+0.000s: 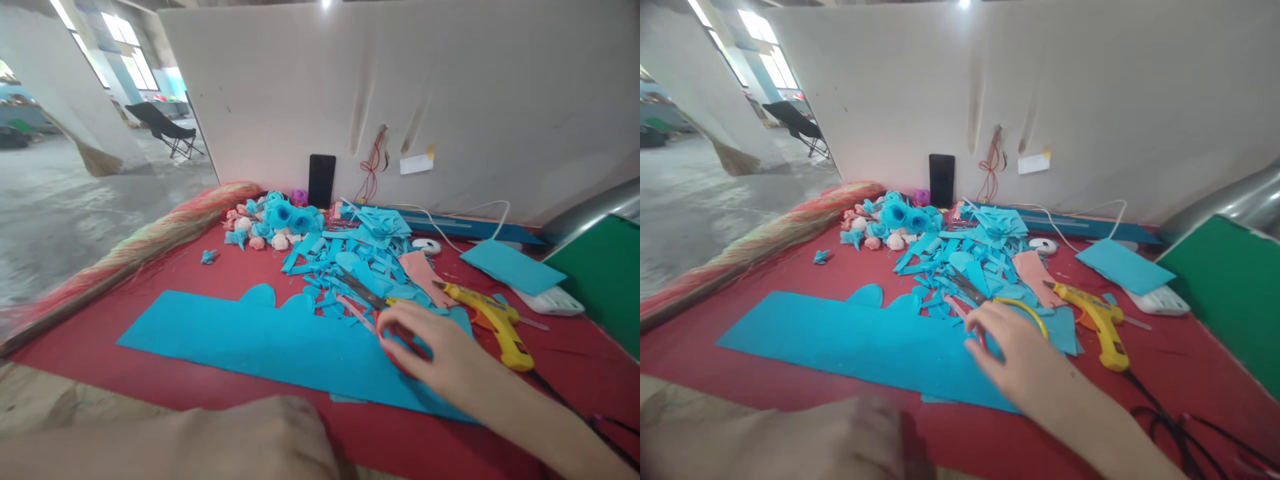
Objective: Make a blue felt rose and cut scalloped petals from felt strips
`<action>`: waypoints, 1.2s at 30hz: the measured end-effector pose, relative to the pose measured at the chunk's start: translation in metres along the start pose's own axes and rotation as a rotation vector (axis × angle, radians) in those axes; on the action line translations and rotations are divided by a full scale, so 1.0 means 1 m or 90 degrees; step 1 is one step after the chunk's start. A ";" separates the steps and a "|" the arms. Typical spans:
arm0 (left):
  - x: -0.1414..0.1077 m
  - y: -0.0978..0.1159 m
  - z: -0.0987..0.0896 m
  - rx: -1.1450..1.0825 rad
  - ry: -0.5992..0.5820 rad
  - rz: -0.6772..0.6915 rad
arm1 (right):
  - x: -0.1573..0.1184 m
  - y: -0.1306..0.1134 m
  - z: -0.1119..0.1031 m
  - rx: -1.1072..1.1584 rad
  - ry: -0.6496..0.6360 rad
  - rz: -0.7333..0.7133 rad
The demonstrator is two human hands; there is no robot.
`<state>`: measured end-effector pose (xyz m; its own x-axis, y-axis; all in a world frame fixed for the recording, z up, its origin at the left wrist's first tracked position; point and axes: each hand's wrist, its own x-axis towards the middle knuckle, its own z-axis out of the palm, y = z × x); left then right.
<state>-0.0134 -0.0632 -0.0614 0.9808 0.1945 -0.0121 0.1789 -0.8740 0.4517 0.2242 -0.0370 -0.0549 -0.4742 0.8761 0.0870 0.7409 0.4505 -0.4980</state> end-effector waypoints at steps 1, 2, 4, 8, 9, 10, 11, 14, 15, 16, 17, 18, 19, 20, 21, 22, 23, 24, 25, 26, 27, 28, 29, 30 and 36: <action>-0.005 -0.002 0.001 0.005 0.015 -0.017 | 0.002 0.015 0.004 -0.084 0.028 0.055; -0.010 -0.006 0.002 0.025 0.042 -0.046 | 0.004 0.030 0.008 -0.155 0.046 0.101; -0.019 -0.015 0.006 0.107 0.120 -0.136 | 0.006 0.051 0.016 -0.191 0.034 0.125; -0.030 -0.036 0.013 0.247 0.154 -0.273 | 0.004 0.063 0.023 -0.224 0.005 0.140; -0.031 -0.041 0.014 0.261 0.134 -0.278 | 0.004 0.061 0.023 -0.232 0.000 0.146; -0.032 -0.044 0.015 0.278 0.114 -0.268 | 0.005 0.059 0.023 -0.241 -0.004 0.155; -0.032 -0.046 0.016 0.300 0.097 -0.252 | 0.006 0.057 0.024 -0.250 -0.008 0.163; -0.034 -0.046 0.016 0.365 0.060 -0.213 | 0.010 0.052 0.024 -0.272 -0.010 0.191; -0.035 -0.044 0.016 0.378 0.048 -0.211 | 0.012 0.051 0.024 -0.275 -0.007 0.199; -0.035 -0.043 0.016 0.385 0.035 -0.212 | 0.014 0.051 0.022 -0.275 -0.002 0.205; -0.036 -0.042 0.016 0.389 0.024 -0.216 | 0.016 0.052 0.020 -0.273 0.005 0.210; -0.036 -0.041 0.017 0.391 0.017 -0.219 | 0.018 0.053 0.017 -0.271 0.012 0.214; -0.036 -0.040 0.017 0.394 0.015 -0.226 | 0.020 0.055 0.013 -0.268 0.018 0.216; -0.035 -0.040 0.018 0.399 0.020 -0.235 | 0.021 0.057 0.009 -0.265 0.023 0.218; -0.035 -0.040 0.019 0.407 0.028 -0.245 | 0.023 0.059 0.004 -0.264 0.026 0.219; -0.034 -0.040 0.020 0.418 0.036 -0.252 | 0.025 0.062 -0.001 -0.263 0.028 0.220; -0.033 -0.040 0.022 0.431 0.043 -0.255 | 0.027 0.065 -0.005 -0.263 0.029 0.222; -0.032 -0.041 0.023 0.443 0.047 -0.254 | 0.029 0.068 -0.008 -0.264 0.029 0.226; -0.032 -0.042 0.023 0.453 0.052 -0.250 | 0.031 0.071 -0.010 -0.266 0.030 0.232; -0.032 -0.042 0.024 0.460 0.059 -0.243 | 0.032 0.075 -0.011 -0.268 0.030 0.239; -0.032 -0.043 0.023 0.466 0.072 -0.235 | 0.034 0.079 -0.011 -0.269 0.031 0.244; -0.032 -0.044 0.022 0.472 0.090 -0.229 | 0.036 0.082 -0.011 -0.270 0.035 0.246; -0.032 -0.044 0.021 0.480 0.111 -0.224 | 0.038 0.084 -0.010 -0.269 0.045 0.247; -0.033 -0.044 0.019 0.488 0.135 -0.218 | 0.039 0.085 -0.010 -0.266 0.058 0.245; -0.036 -0.041 -0.006 0.509 0.225 -0.242 | 0.021 0.044 -0.030 -0.188 0.059 0.132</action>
<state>-0.0562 -0.0320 -0.0744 0.7894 0.5374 0.2967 0.6093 -0.7446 -0.2724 0.2610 0.0069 -0.0488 -0.2644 0.9597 0.0953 0.9283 0.2801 -0.2446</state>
